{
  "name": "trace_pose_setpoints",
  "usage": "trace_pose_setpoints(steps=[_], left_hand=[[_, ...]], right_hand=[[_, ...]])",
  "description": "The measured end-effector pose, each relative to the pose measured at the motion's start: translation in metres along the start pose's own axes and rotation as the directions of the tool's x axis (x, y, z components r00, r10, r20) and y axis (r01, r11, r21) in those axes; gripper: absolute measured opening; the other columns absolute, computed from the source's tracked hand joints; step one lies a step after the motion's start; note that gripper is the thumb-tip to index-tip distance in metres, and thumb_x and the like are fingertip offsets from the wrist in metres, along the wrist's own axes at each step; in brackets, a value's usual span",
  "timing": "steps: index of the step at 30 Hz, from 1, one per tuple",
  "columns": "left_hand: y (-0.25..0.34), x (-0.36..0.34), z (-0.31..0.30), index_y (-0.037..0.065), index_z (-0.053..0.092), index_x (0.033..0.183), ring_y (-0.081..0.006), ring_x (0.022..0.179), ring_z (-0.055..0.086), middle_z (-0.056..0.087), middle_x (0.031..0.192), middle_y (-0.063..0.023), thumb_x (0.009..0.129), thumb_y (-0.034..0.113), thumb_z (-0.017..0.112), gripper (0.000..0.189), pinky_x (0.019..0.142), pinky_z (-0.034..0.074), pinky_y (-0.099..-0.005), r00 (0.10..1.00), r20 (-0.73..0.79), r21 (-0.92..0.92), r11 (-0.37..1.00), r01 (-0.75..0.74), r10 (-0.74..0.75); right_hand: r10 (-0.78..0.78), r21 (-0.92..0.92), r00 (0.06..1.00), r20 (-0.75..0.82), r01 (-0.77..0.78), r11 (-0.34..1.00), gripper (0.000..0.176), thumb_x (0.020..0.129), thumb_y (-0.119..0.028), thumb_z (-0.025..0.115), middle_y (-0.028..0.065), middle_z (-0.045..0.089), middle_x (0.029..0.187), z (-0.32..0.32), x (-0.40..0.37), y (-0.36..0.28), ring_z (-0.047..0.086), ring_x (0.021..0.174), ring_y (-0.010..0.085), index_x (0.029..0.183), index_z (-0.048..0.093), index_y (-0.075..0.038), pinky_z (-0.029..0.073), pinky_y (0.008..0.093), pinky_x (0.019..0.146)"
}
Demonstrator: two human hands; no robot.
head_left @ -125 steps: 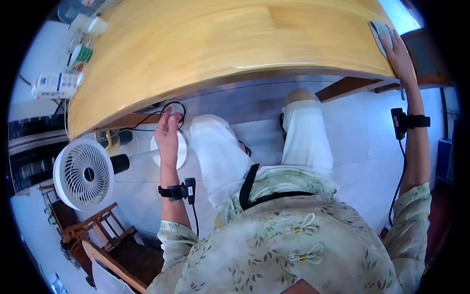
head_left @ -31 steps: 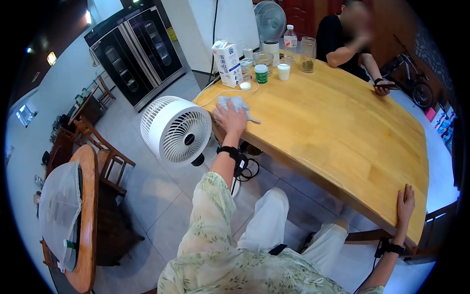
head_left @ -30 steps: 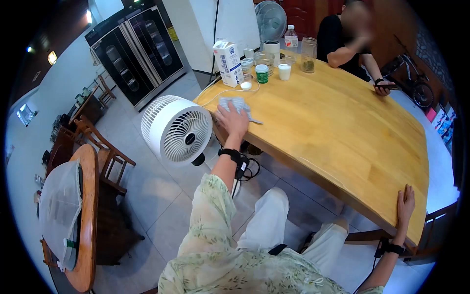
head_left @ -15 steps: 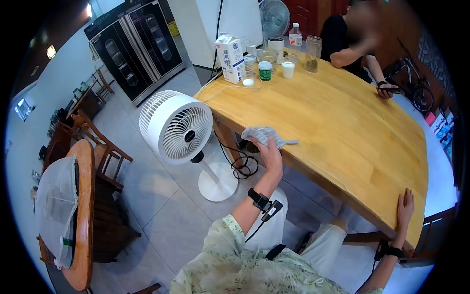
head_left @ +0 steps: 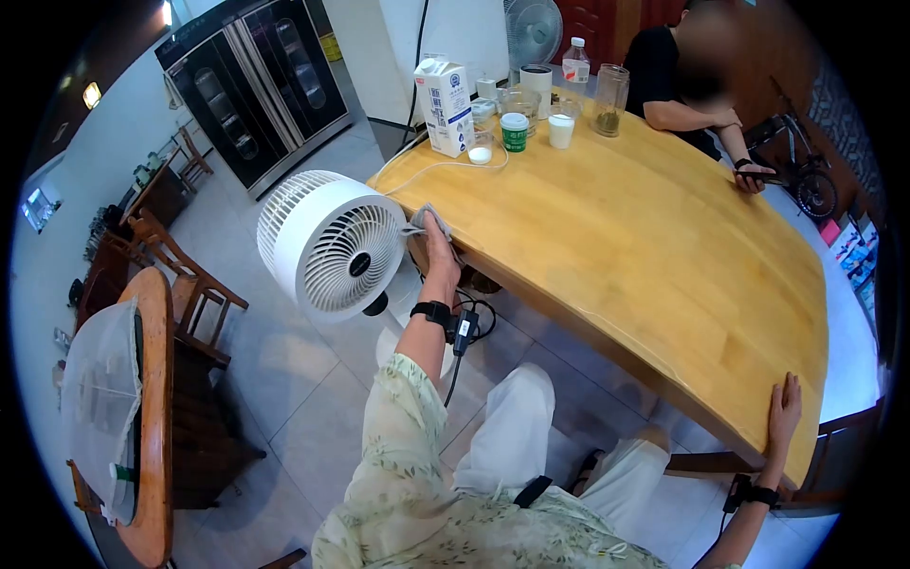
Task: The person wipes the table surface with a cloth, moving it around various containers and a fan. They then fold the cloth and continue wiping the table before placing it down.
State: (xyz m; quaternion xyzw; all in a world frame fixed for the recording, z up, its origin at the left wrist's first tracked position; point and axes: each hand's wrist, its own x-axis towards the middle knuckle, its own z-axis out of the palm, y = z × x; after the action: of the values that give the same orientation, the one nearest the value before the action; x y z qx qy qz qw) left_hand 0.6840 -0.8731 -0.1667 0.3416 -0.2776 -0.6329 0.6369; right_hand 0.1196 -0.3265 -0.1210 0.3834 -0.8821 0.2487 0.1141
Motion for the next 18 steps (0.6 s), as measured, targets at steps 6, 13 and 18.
trace_pose_setpoints(steps=[6, 13, 18], left_hand=[[0.000, 0.028, -0.040, -0.003, 0.031, 0.152, -0.0281, 0.138, 0.041, 0.040, 0.154, -0.0153, 0.100, 0.062, 0.040, 0.083, 0.113, 0.032, -0.0369, 0.989, -0.075, 0.236, 0.966, -0.103, 0.124], [-0.032, 0.064, -0.096, -0.001, 0.049, 0.141, -0.0466, 0.135, 0.039, 0.044, 0.146, -0.0304, 0.104, 0.035, 0.040, 0.053, 0.114, 0.029, -0.0481, 0.858, -0.015, 0.853, 0.454, -0.257, 0.514], [-0.017, 0.021, -0.091, -0.002, 0.050, 0.140, -0.0479, 0.134, 0.038, 0.045, 0.145, -0.0286, 0.103, 0.030, 0.045, 0.050, 0.114, 0.027, -0.0512, 0.829, 0.045, 0.874, 0.380, -0.303, 0.557]], right_hand=[[-0.009, -0.021, 1.000, -0.003, 0.009, 1.000, 0.044, 0.100, -0.024, 0.058, 0.0255, 0.046, 0.149, -0.003, 0.001, 0.004, 0.038, 0.142, 0.0421, 0.138, 0.055, -0.002, 0.032, 0.0454, 0.116], [0.016, -0.001, 1.000, 0.010, -0.016, 1.000, 0.045, 0.100, -0.024, 0.057, 0.0241, 0.046, 0.150, 0.005, 0.005, 0.000, 0.037, 0.143, 0.0394, 0.139, 0.055, 0.000, 0.032, 0.0432, 0.116], [0.026, 0.004, 1.000, 0.015, -0.026, 1.000, 0.046, 0.101, -0.024, 0.058, 0.0237, 0.044, 0.151, 0.008, 0.006, 0.005, 0.037, 0.144, 0.0370, 0.139, 0.054, 0.000, 0.031, 0.0411, 0.117]])
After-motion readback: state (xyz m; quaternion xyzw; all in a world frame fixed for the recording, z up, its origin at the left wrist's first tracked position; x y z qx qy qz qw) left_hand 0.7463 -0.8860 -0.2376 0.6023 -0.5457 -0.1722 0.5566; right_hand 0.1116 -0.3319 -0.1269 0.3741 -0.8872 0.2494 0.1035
